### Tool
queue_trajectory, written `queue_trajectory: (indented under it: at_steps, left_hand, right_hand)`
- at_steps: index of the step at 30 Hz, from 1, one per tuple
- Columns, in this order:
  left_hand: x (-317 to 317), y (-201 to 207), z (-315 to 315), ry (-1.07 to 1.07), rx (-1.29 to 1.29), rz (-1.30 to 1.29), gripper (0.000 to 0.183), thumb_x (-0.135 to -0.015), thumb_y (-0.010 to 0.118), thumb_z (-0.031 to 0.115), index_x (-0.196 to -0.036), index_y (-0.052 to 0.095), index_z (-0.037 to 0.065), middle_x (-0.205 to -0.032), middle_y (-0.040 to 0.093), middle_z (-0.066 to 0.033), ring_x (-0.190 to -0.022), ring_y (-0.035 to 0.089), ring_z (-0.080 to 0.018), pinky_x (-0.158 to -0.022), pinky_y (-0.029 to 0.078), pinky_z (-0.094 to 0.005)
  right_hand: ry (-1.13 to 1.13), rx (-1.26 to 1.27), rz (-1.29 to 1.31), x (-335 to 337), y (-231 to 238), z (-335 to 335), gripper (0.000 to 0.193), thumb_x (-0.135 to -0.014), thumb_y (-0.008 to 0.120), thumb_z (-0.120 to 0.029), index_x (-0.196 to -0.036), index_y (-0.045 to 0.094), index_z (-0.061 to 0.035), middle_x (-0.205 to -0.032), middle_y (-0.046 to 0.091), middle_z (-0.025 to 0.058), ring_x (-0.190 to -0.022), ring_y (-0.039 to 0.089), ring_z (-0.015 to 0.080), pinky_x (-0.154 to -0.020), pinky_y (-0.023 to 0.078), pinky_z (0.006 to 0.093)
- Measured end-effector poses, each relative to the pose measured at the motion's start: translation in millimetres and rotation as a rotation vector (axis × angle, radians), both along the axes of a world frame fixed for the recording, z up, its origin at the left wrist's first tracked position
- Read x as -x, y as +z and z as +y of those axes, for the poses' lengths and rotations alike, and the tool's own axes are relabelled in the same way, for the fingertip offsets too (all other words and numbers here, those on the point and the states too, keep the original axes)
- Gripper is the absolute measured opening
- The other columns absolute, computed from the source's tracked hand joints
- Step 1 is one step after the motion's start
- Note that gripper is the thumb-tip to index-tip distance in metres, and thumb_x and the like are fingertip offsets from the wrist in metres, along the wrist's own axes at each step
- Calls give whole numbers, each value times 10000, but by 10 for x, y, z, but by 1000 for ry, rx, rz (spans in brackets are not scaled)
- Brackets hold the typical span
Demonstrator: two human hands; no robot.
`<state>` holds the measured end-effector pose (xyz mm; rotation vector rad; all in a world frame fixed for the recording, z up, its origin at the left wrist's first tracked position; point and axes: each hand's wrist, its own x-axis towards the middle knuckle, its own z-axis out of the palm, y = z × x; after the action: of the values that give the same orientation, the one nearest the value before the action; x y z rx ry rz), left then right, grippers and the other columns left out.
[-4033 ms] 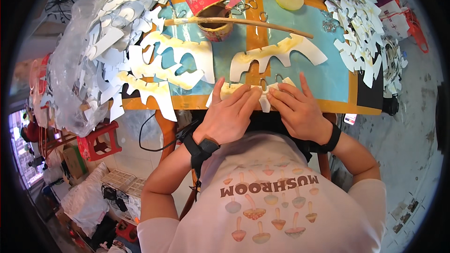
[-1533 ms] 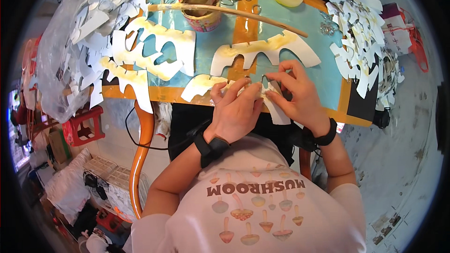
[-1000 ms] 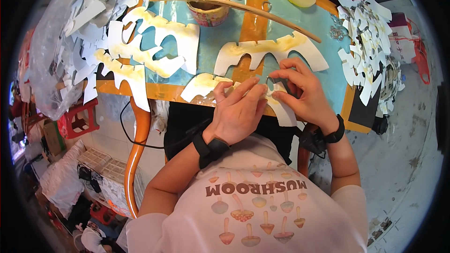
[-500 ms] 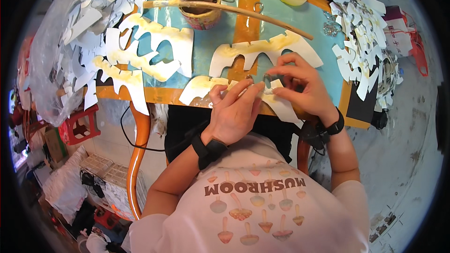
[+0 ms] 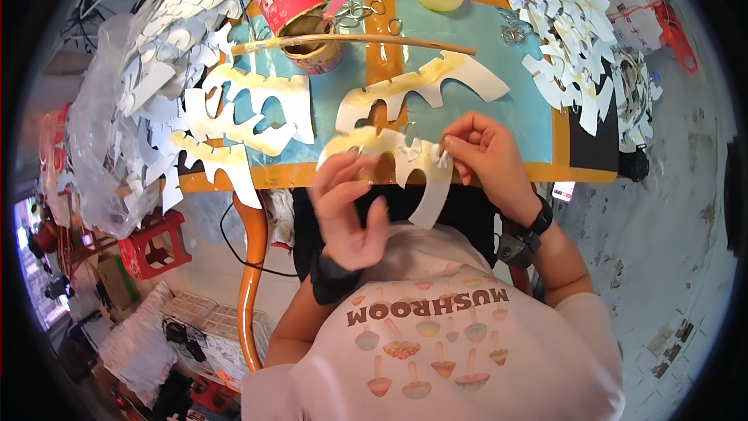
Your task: Manually gluing and assembling small foam and plastic shoe components at a workbench.
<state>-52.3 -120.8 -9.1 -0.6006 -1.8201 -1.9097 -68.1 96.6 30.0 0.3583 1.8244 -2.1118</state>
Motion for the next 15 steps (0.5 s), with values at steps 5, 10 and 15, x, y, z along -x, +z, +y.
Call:
queue_trajectory:
  at_steps: [5, 10, 15]
  left_hand:
    - [-373, 94, -255, -368, 201, -792, 197, -864, 730, 54, -1048, 674, 10, -911, 659, -44, -774, 593, -83, -654, 458, -230]
    - [-290, 74, -14, -306, 0, -983, 345, -928, 733, 135, -1204, 606, -29, -989, 608, -17, -807, 537, -52, -689, 428, -215]
    - [-367, -84, 42, -175, 9, -586, 440, -913, 751, 131, -1277, 563, -29, -1182, 481, -53, -941, 517, -102, -753, 427, -246]
  right_hand:
    - [-57, 112, 62, -219, 67, -164, 112, -979, 669, -83, -1011, 618, 12, -794, 646, 27, -594, 586, 35, -507, 504, 193]
    - [-49, 223, 34, -425, 81, -322, 129, -975, 681, -89, -1014, 616, 15, -818, 652, 32, -599, 577, 34, -516, 489, 196]
    - [-55, 257, 15, -520, 139, -316, 137, -981, 675, -97, -1056, 634, 10, -854, 653, 22, -597, 561, 34, -529, 469, 195]
